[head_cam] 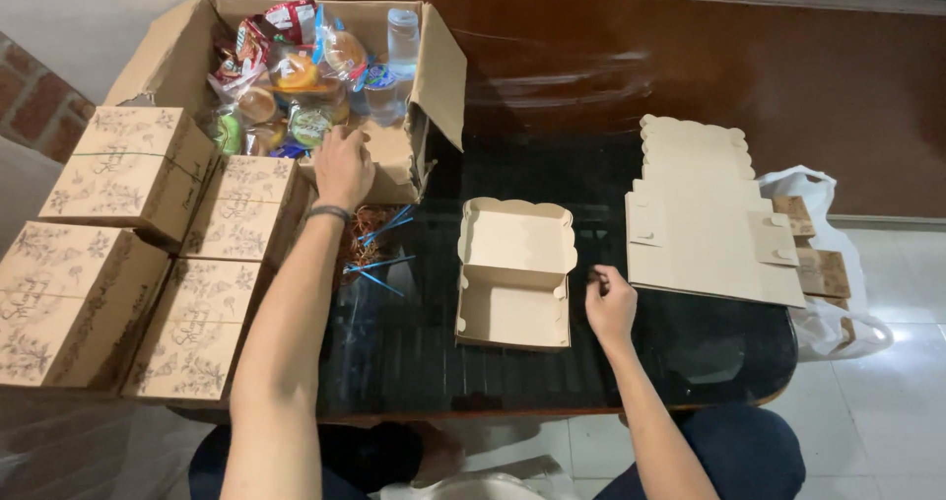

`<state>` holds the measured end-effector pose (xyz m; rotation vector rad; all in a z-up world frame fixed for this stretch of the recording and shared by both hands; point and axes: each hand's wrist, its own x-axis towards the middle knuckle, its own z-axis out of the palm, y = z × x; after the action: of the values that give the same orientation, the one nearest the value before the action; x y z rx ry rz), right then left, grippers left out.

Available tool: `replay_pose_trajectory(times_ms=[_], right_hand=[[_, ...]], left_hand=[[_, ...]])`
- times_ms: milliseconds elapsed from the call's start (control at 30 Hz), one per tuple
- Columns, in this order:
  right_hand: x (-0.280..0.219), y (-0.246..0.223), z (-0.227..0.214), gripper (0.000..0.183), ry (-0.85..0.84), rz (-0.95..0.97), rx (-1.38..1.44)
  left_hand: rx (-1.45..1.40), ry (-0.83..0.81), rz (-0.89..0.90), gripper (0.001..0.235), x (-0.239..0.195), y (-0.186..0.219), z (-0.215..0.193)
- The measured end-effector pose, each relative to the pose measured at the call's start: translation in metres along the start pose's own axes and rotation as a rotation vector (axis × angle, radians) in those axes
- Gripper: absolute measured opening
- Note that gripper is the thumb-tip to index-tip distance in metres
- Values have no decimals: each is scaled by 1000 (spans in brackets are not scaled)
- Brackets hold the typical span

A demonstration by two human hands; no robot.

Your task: Folding cardboard templates into boxes and filling them with snacks.

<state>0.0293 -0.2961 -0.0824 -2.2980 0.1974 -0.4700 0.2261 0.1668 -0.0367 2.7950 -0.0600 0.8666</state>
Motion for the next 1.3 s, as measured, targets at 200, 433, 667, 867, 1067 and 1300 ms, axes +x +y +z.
replay_pose_trajectory(times_ms=[200, 433, 667, 867, 1067, 1300], right_hand=[[2, 4, 5, 20, 31, 22, -3], [3, 8, 6, 20, 45, 51, 21], [5, 1, 10, 20, 65, 77, -25], [5, 6, 14, 20, 72, 83, -40], [3, 12, 17, 15, 88, 79, -61], [4, 16, 21, 13, 107, 90, -107]], left_hand=[[-44, -610, -356, 50, 51, -28, 20], [123, -814, -486, 79, 61, -45, 22], [420, -903, -508, 57, 63, -7, -23], [494, -983, -461, 56, 63, 13, -43], [368, -832, -477, 54, 53, -6, -23], [240, -652, -492, 57, 58, 15, -50]])
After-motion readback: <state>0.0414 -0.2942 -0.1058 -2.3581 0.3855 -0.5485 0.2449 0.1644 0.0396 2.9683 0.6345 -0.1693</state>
